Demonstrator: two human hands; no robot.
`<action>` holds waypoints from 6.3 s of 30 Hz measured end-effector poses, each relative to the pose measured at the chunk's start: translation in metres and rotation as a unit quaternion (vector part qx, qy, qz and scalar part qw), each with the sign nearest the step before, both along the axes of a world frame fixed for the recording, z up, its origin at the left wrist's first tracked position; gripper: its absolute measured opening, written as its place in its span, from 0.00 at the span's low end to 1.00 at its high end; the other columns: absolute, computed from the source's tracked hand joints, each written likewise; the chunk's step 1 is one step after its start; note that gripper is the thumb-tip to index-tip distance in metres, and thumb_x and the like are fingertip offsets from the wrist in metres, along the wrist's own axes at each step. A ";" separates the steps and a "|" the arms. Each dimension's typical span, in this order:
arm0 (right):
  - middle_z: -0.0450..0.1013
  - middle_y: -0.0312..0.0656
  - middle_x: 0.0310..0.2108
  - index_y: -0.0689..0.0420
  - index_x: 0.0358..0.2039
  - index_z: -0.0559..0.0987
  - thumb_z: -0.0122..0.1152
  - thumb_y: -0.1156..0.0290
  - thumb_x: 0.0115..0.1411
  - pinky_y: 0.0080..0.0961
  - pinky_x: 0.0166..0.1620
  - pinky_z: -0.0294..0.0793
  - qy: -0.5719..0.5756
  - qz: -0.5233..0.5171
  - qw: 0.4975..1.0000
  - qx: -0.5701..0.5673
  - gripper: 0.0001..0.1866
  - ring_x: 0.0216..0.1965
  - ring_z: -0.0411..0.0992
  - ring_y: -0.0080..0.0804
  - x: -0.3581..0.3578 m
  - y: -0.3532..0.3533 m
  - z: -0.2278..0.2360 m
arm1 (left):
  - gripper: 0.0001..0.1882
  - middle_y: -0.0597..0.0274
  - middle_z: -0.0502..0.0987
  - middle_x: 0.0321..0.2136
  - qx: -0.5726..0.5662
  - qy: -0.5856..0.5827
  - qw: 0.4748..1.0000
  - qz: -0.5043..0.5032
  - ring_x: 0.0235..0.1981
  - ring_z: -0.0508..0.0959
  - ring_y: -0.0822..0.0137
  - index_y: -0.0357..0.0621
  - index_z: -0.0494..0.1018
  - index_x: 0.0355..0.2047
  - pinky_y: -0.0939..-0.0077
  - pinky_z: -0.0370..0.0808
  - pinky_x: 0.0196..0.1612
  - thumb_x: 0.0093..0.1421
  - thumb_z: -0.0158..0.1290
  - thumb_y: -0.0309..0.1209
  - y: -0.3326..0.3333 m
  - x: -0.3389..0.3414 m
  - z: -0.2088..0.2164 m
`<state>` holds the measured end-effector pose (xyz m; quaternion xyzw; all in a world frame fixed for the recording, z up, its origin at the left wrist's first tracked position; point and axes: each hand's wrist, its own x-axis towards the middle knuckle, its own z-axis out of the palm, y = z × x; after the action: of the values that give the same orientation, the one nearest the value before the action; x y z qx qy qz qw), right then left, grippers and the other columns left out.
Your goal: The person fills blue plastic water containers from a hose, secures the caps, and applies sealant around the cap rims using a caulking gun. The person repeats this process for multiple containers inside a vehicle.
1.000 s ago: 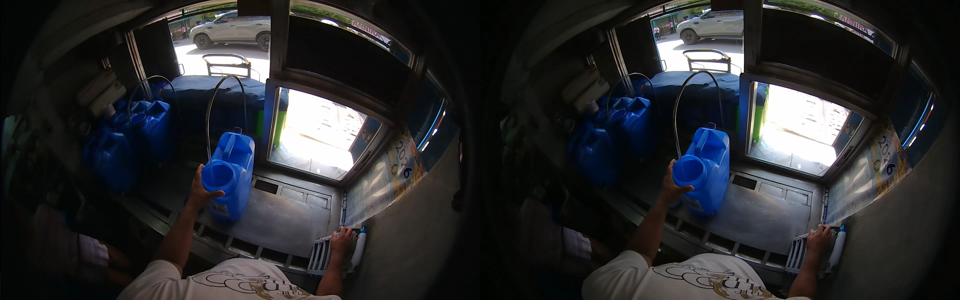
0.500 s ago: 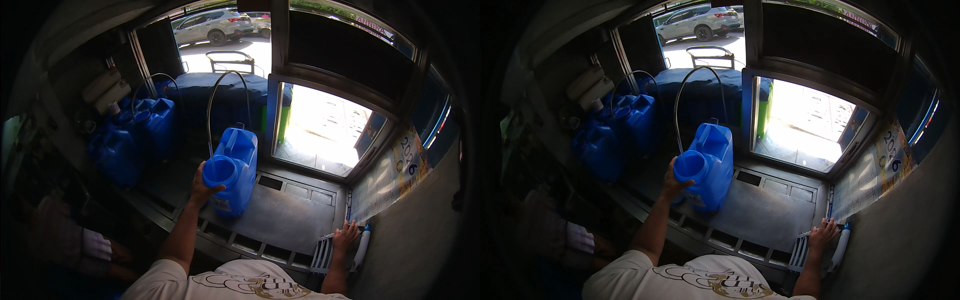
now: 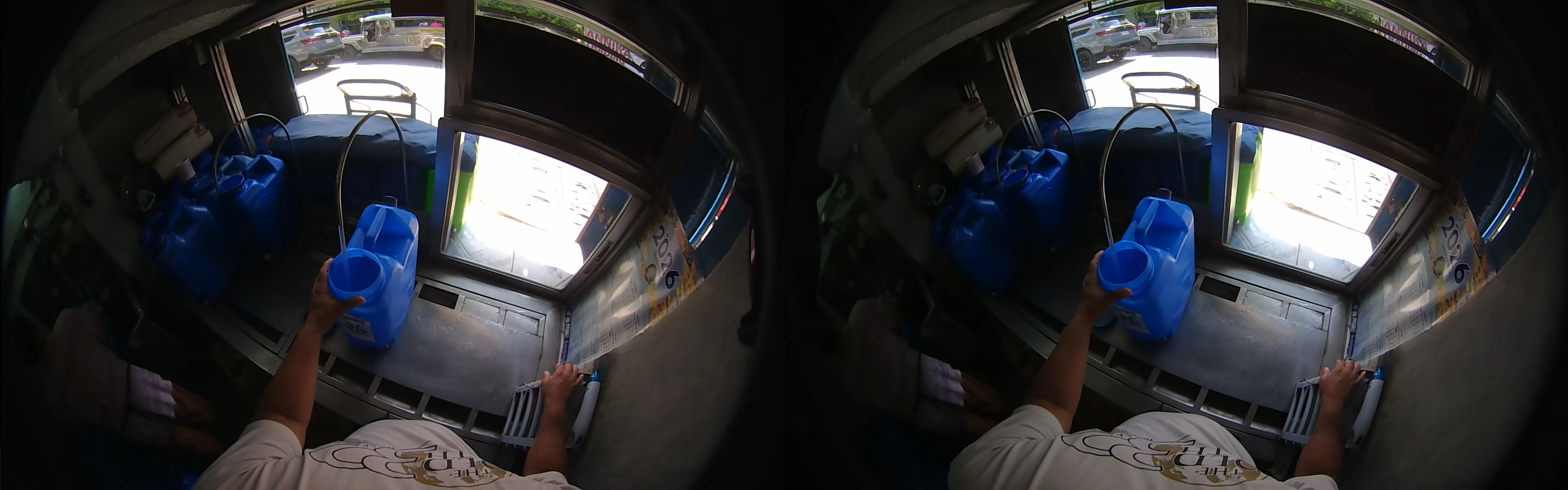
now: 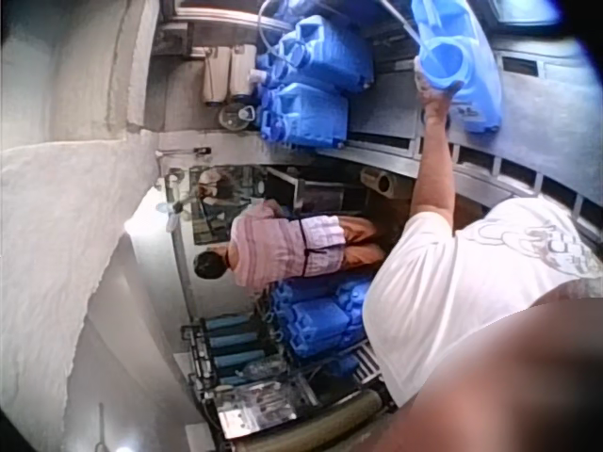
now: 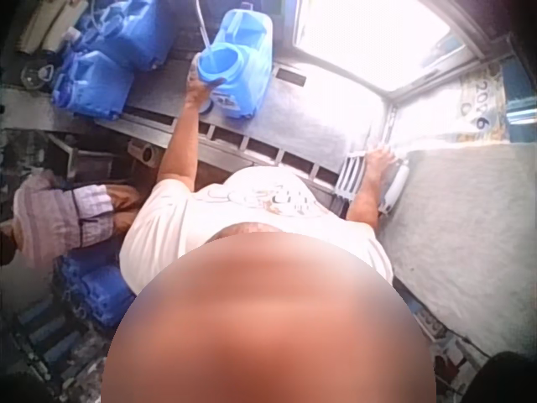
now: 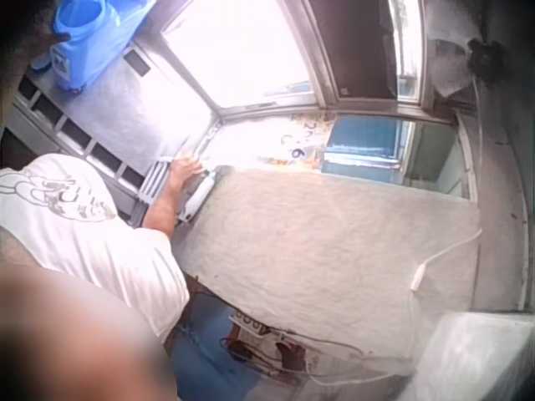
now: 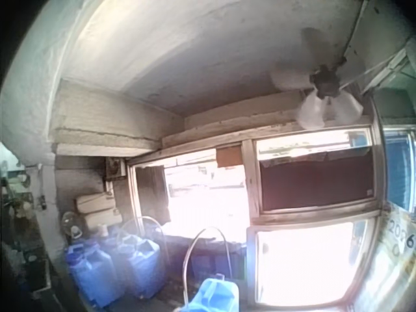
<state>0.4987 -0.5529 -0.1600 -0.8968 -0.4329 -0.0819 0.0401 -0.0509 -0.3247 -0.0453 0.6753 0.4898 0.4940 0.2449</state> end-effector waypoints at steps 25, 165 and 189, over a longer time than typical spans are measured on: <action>0.77 0.44 0.44 0.55 0.47 0.79 0.69 0.65 0.55 0.41 0.54 0.71 0.206 0.594 0.775 0.066 0.19 0.47 0.75 0.44 -0.185 0.168 0.187 | 0.62 0.50 0.70 0.55 0.067 -0.033 0.997 -0.035 0.56 0.74 0.53 0.45 0.57 0.65 0.58 0.75 0.56 0.36 0.74 0.59 0.011 -0.006 -0.020; 0.82 0.34 0.38 0.51 0.45 0.82 0.48 0.62 0.65 0.47 0.69 0.46 0.512 0.357 0.748 0.228 0.16 0.67 0.61 0.44 -0.353 0.335 0.092 | 0.64 0.39 0.70 0.53 0.145 0.070 0.983 0.091 0.52 0.75 0.42 0.41 0.56 0.64 0.50 0.74 0.53 0.39 0.59 0.76 0.005 0.005 -0.035; 0.82 0.34 0.38 0.50 0.45 0.82 0.49 0.63 0.65 0.48 0.69 0.45 0.515 0.355 0.746 0.231 0.15 0.66 0.61 0.43 -0.353 0.336 0.090 | 0.64 0.39 0.71 0.53 0.144 0.068 0.983 0.089 0.52 0.76 0.42 0.40 0.57 0.64 0.50 0.74 0.53 0.39 0.60 0.76 0.005 0.005 -0.032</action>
<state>0.1452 -0.2166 -0.0699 -0.5479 -0.6015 0.3146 0.4890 -0.0454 -0.3194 -0.0775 0.6892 0.4878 0.5317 0.0661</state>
